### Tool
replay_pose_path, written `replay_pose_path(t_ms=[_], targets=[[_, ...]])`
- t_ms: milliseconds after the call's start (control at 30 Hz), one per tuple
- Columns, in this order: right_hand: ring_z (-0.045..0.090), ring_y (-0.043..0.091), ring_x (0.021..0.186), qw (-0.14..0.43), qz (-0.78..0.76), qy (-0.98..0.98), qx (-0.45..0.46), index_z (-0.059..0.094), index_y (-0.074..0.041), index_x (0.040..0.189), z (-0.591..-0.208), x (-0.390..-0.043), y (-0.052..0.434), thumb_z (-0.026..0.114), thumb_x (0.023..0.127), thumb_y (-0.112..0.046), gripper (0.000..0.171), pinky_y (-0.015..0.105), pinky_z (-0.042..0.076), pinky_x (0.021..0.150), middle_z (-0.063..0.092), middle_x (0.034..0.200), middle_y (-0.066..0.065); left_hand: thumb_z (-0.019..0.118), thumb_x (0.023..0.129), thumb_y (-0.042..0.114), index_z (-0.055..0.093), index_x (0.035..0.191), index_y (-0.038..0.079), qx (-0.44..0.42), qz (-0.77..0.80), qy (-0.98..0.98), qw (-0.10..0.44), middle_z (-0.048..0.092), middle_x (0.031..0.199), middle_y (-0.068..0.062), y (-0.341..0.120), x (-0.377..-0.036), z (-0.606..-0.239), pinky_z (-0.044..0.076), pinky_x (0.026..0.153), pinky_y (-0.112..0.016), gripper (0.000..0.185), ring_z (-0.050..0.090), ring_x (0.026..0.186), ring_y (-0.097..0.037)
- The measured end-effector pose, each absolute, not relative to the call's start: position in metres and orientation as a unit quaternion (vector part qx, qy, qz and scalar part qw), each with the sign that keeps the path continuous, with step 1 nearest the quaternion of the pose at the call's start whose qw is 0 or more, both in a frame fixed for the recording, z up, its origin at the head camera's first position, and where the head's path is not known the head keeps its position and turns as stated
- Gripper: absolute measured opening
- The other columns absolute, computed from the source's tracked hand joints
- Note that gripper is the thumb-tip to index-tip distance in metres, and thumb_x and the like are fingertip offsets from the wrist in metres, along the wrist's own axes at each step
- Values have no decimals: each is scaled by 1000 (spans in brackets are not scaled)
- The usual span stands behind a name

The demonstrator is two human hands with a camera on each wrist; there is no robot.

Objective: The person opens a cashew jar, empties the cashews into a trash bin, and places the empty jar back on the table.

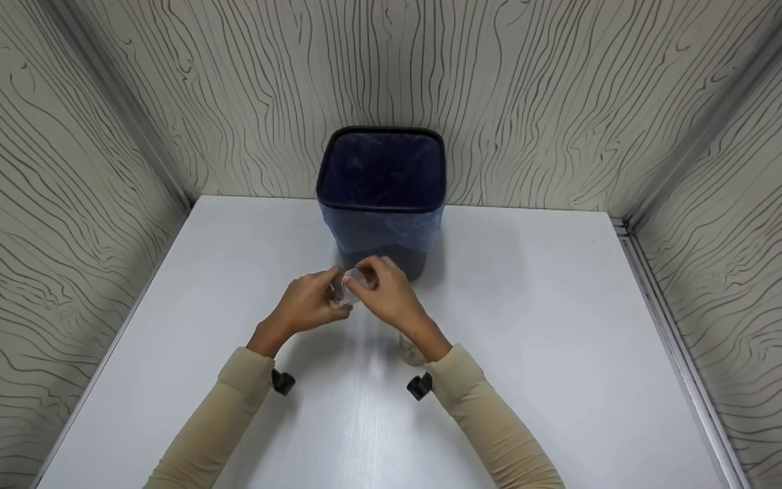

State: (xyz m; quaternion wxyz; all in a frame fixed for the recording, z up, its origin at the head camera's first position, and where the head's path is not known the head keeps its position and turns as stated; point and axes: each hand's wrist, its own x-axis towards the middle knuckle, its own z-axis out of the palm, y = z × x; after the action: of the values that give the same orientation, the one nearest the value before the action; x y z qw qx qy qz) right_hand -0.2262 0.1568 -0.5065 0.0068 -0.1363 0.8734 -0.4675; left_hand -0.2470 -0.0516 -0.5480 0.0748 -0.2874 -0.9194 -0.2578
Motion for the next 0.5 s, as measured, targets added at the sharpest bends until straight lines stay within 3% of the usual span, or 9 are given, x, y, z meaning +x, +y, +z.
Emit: replay_pose_path(t_ms=[300,500], targets=[[67,21,105,2,-480,866,-137,69,-8,128,-508,-226,158,72,102,-34,37,35,56,92,65,123,10,83,85,33,63,106,15,-281,-258,-922,65,66,81,3,-50,-247,-548,40,57,-26,34,53,66,-8],[67,23,108,-2,-495,856,-146,68,-5,130,-507,-224,159,75,101,-28,38,40,58,95,64,124,11,82,85,31,63,104,12,-284,-261,-920,69,65,80,3,-51,-247,-549,39,57,-26,33,52,65,-8]])
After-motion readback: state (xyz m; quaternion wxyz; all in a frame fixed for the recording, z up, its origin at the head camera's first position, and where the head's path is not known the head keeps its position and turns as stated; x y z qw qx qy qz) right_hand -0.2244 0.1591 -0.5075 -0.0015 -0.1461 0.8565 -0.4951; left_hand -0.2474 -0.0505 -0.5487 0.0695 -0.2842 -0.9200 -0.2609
